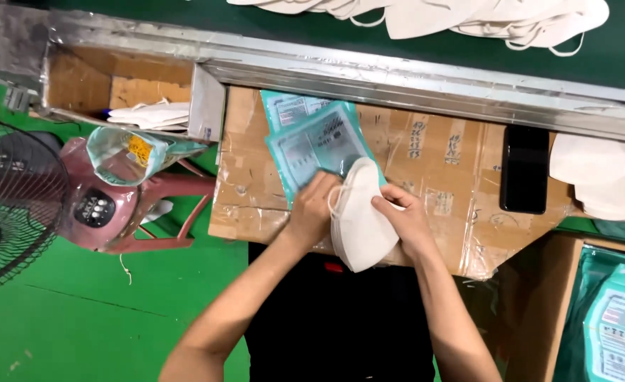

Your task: Sorting, stacking, and placing face masks into plastic packaging bags in a factory setting.

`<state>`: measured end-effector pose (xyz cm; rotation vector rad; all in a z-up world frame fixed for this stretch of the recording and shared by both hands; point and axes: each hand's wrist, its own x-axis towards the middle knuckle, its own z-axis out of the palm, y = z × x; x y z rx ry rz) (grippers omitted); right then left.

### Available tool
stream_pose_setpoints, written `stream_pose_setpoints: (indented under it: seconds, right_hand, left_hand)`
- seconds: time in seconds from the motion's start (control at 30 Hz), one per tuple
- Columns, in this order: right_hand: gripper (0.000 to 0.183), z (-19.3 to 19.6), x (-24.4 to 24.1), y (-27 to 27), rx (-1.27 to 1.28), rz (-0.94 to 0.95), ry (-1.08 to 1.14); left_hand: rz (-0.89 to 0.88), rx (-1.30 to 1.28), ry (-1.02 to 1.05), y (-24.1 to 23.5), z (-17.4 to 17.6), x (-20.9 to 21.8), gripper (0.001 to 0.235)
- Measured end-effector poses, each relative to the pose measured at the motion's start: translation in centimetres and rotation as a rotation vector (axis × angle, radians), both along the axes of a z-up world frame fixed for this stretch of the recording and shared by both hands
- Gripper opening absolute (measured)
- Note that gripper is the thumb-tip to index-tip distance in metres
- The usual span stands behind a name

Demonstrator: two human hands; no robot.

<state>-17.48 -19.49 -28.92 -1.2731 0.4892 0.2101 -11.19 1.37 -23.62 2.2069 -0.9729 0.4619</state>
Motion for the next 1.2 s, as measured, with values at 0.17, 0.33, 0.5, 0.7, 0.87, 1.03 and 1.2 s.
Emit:
stream_pose_setpoints:
  seconds: [0.17,0.33,0.5,0.7,0.87,1.03,1.2]
  right_hand:
    - [0.021,3.6,-1.0,0.7,-0.773,0.058,-0.450]
    - [0.030,5.6,-1.0,1.5,-0.677,-0.223,-0.470]
    - [0.027,6.5,-1.5,-0.4,-0.645,-0.208,-0.342]
    - [0.057,4.5,0.2,0.0,-0.236,-0.445,-0.355]
    - [0.024,2.8,-3.7,-0.8,0.477,-0.213,-0.047]
    - [0.018,1.7,-3.6,-2.1,0.471,-0.350,-0.019]
    - [0.031,6.4,-3.9,-5.2,-0.404,-0.092,-0.348]
  left_hand:
    - [0.039,-0.108,-0.026,-0.6,3.5,-0.8,0.018]
    - [-0.061,-0.131,-0.104,-2.1,4.8,-3.2,0.018]
    - [0.161,-0.909,0.868,-1.8,1.2,-4.0,0.048]
    - [0.303,-0.933,1.031,-7.1,-0.3,-6.7,0.052]
    - [0.366,-1.049,1.239,-6.7,-0.5,-5.5,0.043]
    - [0.029,-0.471,1.174,-8.4,-1.7,-8.3,0.033]
    - [-0.348,-0.049,0.521,-6.4,7.5,-9.2,0.017]
